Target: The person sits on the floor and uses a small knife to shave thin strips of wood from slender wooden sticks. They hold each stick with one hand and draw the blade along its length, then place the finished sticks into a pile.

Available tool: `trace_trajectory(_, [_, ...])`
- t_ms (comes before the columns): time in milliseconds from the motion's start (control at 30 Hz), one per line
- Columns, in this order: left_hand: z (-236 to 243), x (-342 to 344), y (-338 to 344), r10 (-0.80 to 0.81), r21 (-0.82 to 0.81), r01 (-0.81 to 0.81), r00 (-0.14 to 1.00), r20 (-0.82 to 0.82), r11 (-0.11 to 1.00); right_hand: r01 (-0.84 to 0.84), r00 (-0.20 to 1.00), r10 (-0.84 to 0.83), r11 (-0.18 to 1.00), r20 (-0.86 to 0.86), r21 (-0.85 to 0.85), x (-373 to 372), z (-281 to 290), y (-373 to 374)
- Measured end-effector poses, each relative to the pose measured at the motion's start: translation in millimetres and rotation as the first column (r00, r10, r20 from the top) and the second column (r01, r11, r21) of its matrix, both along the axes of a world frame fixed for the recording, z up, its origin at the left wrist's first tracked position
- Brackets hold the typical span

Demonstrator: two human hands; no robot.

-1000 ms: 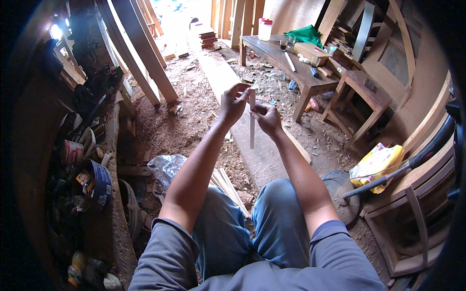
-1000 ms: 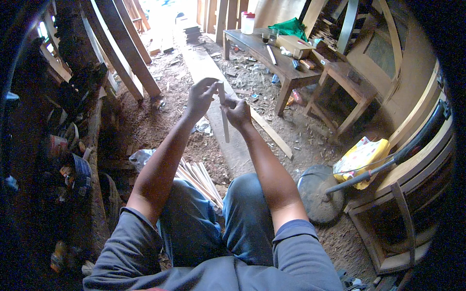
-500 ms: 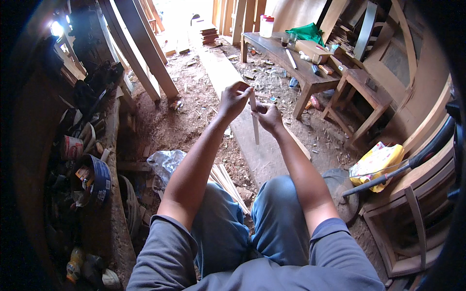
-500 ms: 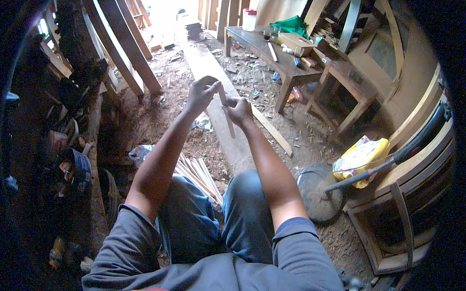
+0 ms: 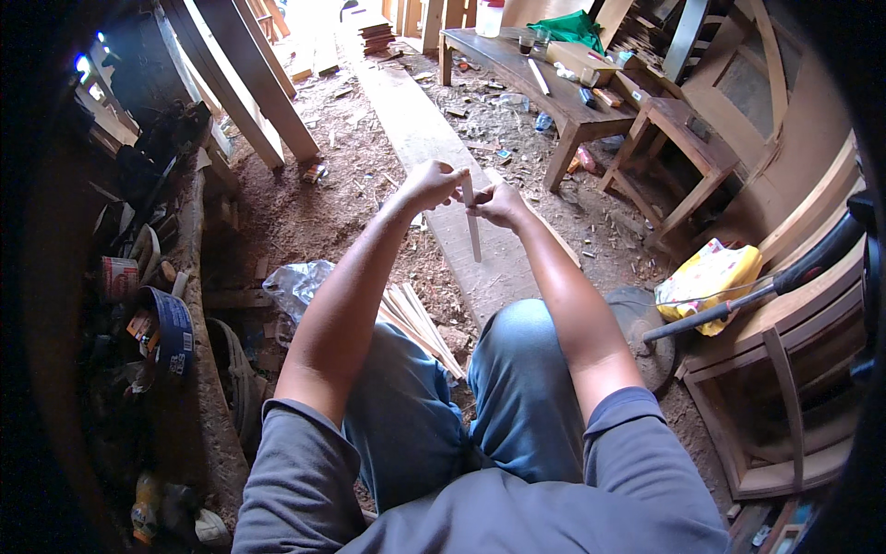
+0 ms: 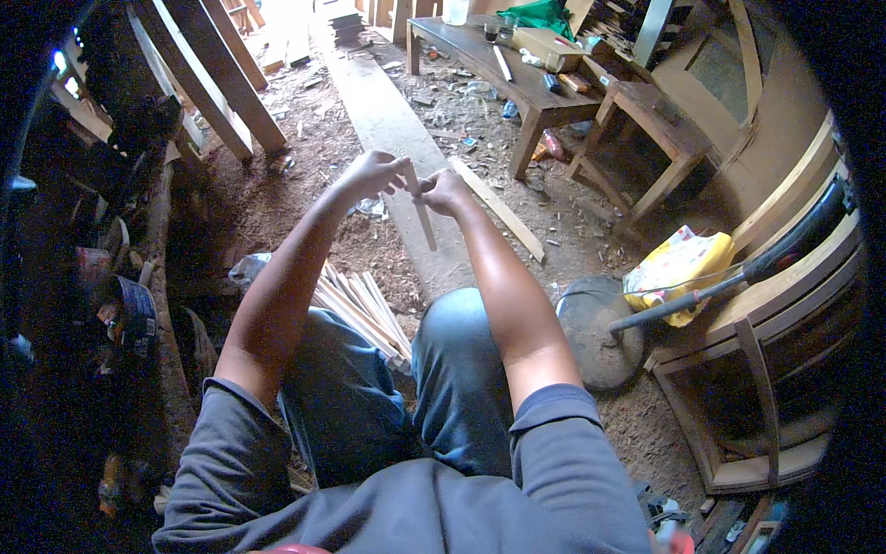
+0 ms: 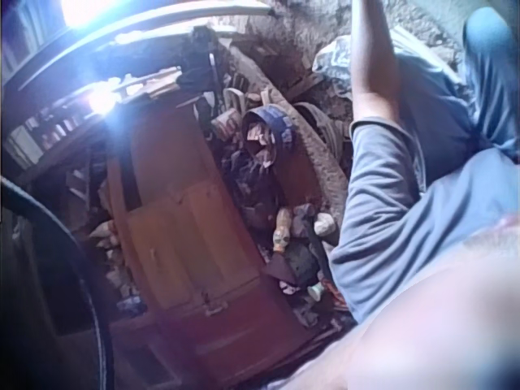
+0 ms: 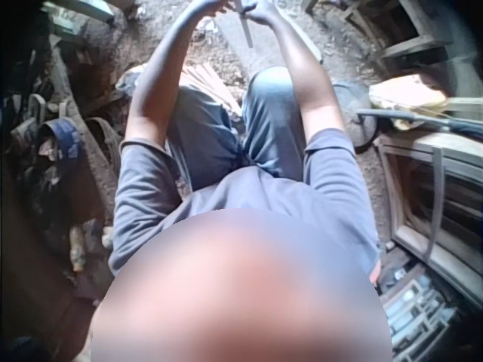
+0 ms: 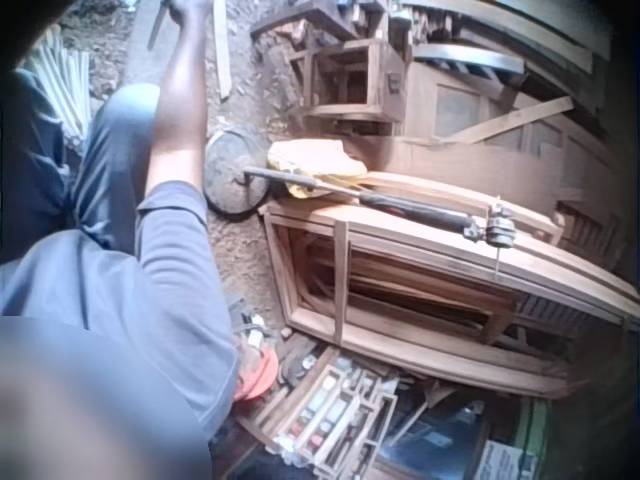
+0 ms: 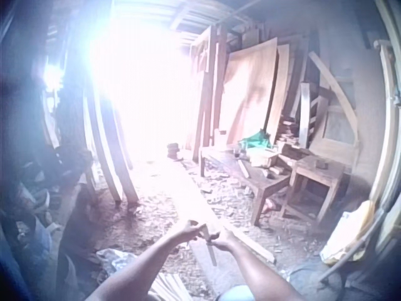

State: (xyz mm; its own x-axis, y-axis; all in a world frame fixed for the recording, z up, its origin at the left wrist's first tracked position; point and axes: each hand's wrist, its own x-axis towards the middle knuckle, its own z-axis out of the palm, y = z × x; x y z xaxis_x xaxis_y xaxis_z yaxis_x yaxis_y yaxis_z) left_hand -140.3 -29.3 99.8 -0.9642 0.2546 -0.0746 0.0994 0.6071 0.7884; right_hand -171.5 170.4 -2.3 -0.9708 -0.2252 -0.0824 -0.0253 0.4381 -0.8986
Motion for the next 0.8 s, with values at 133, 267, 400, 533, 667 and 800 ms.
trace_trajectory(133, [-9.0,-0.2,0.9,-0.066,-0.099,0.078,0.991,0.120,0.992,0.019,0.997,-0.033,0.977,0.065,0.211,12.8,4.6,4.0])
trace_trajectory(267, [-22.7,-0.4,5.3,-0.134,-0.159,0.140,0.990,0.049,0.977,-0.007,0.986,-0.018,0.989,0.168,0.150,22.4,8.8,7.2])
trace_trajectory(400, [-32.4,5.7,13.6,-0.151,-0.256,0.109,0.977,-0.150,0.961,-0.047,0.976,0.011,0.985,0.216,0.165,22.2,2.5,11.2])
trace_trajectory(533, [-33.4,19.3,21.6,-0.170,-0.339,0.082,0.955,-0.242,0.937,-0.069,0.967,0.027,0.985,0.254,0.156,22.1,-0.2,14.4])
trace_trajectory(667, [-33.1,24.7,28.4,-0.187,-0.329,0.091,0.944,-0.273,0.940,-0.066,0.961,0.009,0.978,0.276,0.197,24.2,1.2,17.5])
trace_trajectory(800, [-37.2,24.7,30.5,-0.211,-0.340,0.108,0.935,-0.284,0.934,-0.083,0.965,0.029,0.977,0.262,0.198,22.6,-3.6,24.4])
